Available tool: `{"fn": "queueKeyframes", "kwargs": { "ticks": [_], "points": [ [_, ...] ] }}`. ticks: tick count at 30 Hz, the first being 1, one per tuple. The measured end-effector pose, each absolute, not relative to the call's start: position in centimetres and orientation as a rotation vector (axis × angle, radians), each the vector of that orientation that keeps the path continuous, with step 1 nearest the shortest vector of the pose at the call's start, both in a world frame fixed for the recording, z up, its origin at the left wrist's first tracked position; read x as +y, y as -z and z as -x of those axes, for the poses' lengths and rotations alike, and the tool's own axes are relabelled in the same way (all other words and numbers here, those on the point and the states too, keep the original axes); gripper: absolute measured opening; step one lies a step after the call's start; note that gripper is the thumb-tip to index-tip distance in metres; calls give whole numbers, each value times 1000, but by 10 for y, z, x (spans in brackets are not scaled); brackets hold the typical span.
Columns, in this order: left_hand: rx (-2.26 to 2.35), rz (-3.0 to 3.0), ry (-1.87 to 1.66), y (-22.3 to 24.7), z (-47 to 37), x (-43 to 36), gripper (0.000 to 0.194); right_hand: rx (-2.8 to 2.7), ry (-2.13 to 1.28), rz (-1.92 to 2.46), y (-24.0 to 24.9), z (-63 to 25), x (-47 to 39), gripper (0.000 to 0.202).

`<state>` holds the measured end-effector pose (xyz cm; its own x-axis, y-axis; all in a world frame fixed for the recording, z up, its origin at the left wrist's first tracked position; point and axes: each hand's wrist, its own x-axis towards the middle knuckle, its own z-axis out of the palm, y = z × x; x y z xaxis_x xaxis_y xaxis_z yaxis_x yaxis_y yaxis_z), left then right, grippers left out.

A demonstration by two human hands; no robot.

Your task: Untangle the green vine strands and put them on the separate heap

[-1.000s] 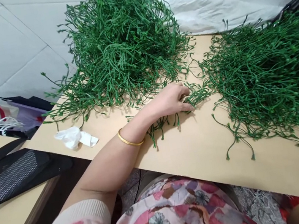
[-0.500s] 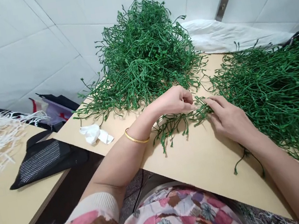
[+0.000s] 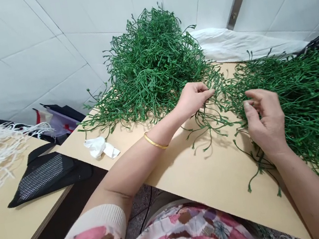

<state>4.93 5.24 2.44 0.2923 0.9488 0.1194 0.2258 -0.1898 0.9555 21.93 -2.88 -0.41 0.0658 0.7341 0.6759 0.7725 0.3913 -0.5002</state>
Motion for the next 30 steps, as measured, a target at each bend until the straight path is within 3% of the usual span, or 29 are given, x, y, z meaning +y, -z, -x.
{"fn": "queueKeyframes", "kwargs": {
  "ticks": [6, 9, 13, 21, 30],
  "points": [
    [1127, -1231, -929, -4, -59, 50, 15, -1834, -193, 1292, 14, -212, -31, 20],
    [1077, -1061, -883, -1, -55, 47, 4, -2052, -43, 1370, 24, -210, -29, 19],
    [1044, -1014, -860, -1, -48, 46, 23, -2120, 48, 1506, 32, -216, -24, 18],
    [989, -1024, -831, 5, -47, 47, 20, -1959, 500, 1544, 20, -211, -34, 19],
    [997, -1161, -797, 0, -47, 43, 18, -2089, 162, 1653, 31, -198, -27, 15]
  ]
}}
